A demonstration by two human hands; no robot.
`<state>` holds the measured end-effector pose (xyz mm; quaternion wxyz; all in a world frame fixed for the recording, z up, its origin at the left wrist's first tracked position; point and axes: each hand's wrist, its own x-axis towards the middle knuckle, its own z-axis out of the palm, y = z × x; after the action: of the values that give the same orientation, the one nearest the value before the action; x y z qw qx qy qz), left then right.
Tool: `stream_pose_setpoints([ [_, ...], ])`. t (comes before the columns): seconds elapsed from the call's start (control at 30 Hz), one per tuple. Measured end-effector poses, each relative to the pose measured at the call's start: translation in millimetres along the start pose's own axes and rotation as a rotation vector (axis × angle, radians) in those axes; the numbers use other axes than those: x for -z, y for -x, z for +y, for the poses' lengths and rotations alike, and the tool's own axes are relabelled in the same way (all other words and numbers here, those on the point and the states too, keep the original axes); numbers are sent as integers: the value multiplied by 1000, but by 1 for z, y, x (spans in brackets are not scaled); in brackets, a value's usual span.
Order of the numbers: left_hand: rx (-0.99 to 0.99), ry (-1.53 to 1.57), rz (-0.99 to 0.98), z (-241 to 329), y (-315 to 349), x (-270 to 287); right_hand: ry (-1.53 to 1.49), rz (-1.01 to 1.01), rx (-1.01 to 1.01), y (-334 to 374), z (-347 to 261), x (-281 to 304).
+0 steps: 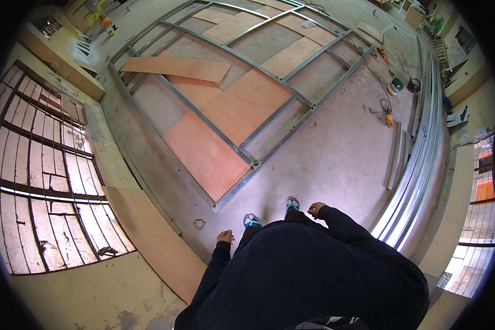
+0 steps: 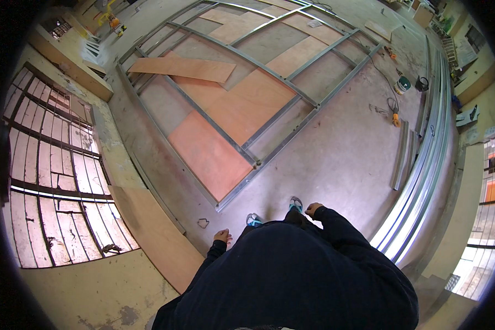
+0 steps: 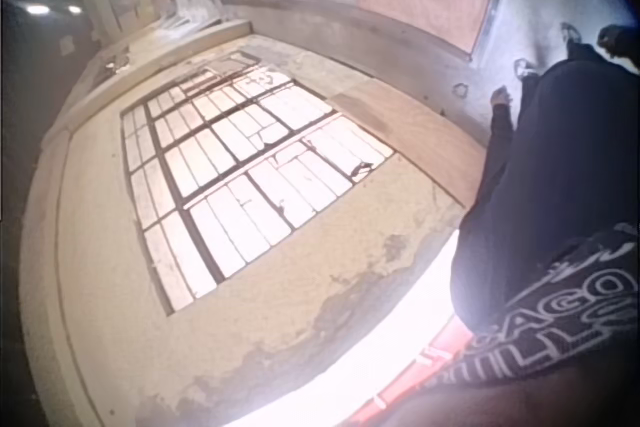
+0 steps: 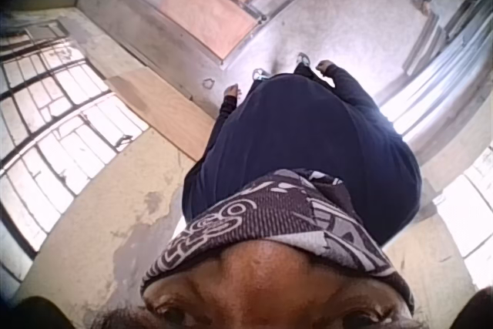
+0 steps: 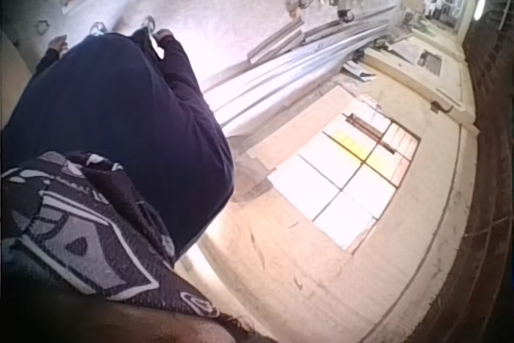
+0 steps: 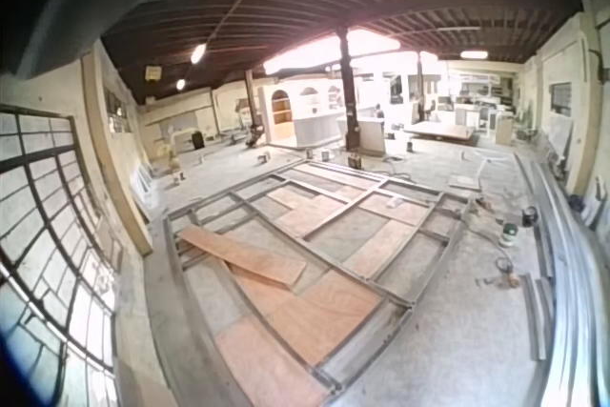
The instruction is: The person aligns a metal stud inside a frame by hand and then cuts the metal frame using an angle grinder.
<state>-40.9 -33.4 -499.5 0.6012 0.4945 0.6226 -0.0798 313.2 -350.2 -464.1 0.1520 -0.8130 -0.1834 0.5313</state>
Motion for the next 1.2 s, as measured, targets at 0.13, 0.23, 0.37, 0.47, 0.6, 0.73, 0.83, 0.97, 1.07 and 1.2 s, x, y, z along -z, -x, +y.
stream_pose_setpoints([
  [0.13,6,2,1,0,-1,-1,-6,4,-7,0,2,-2],
  [0.23,14,-4,3,0,0,-1,4,-5,-4,0,2,-1],
  [0.37,27,-9,-3,-1,0,-1,15,-18,-1,2,1,-2],
  [0.47,19,-11,-4,-2,0,0,-3,-17,-14,1,2,-3],
  [0.6,16,-10,1,-2,0,0,-9,-16,-9,0,3,-4],
  [0.73,19,-4,-2,-1,1,-1,22,-18,2,-2,7,-4],
  [0.83,23,4,-5,-1,1,0,16,-14,-3,-1,5,-5],
  [0.97,21,-21,9,1,2,2,24,-8,0,0,2,-1],
  [1.07,18,-34,15,4,2,3,67,2,-2,1,1,1],
  [1.2,19,-20,24,4,2,5,68,-20,-1,0,-5,5],
])
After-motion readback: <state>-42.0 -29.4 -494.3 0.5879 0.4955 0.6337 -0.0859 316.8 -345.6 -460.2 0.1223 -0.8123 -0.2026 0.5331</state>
